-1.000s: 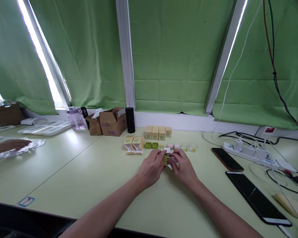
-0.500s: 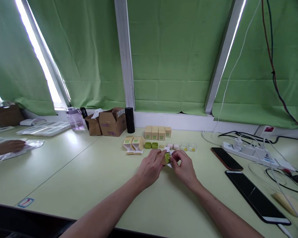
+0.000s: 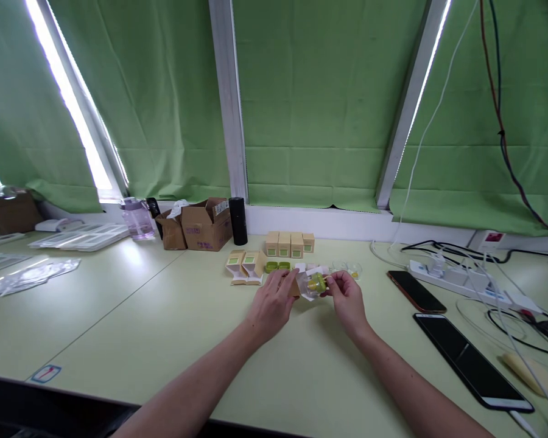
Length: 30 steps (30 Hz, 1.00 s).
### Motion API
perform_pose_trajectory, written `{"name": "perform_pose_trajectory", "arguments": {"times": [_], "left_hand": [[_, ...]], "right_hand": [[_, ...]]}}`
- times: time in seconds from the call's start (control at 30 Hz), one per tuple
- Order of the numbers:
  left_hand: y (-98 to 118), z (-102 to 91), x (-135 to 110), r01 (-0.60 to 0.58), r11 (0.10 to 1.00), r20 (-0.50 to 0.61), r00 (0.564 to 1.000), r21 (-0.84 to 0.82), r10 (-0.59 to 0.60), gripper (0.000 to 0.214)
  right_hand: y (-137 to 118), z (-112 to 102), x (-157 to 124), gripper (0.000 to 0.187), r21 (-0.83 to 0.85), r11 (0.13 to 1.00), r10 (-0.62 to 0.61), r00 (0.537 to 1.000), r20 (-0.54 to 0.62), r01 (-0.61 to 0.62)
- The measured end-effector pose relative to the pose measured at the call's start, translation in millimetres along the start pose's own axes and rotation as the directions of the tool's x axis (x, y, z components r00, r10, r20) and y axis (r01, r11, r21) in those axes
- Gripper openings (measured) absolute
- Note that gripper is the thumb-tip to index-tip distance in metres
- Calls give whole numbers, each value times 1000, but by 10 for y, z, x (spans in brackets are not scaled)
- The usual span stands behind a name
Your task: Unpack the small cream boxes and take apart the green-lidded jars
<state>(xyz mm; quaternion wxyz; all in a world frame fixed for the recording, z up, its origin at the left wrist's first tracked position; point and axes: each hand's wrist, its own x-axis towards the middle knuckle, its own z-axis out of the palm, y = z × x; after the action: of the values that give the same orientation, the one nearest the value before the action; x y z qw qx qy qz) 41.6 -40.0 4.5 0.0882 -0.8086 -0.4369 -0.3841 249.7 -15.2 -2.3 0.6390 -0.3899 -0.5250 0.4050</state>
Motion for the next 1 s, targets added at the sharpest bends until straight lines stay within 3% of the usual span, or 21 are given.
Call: {"name": "perform_pose_trajectory", "arguments": {"times": [0.17, 0.33, 0.5, 0.67, 0.87, 1.0], "left_hand": [[-111, 13, 15, 98, 992, -77, 992, -79, -104, 68], [-171, 30, 60, 230, 895, -101, 952, -382, -288, 63], [-182, 69, 115, 336, 664, -10, 888, -668, -460, 60], [-214, 82, 157, 335, 382, 96, 846, -861, -525, 62], [-195, 46, 135, 415, 73, 302, 762, -907, -573, 59], [-184, 43, 136, 357, -93, 347, 760, -929, -549, 46]], "right_hand": [[5, -86, 99, 48, 42, 999, 37, 995, -90, -34], [102, -181, 204, 47, -51, 999, -4, 993, -120, -2], [206, -220, 229, 43, -187, 982, -37, 998, -56, 26], [226, -211, 187, 42, -342, 937, -55, 998, 34, 63], [174, -173, 130, 33, -444, 886, -90, 989, 121, 135], [151, -161, 110, 30, -440, 886, -91, 986, 141, 145]]}}
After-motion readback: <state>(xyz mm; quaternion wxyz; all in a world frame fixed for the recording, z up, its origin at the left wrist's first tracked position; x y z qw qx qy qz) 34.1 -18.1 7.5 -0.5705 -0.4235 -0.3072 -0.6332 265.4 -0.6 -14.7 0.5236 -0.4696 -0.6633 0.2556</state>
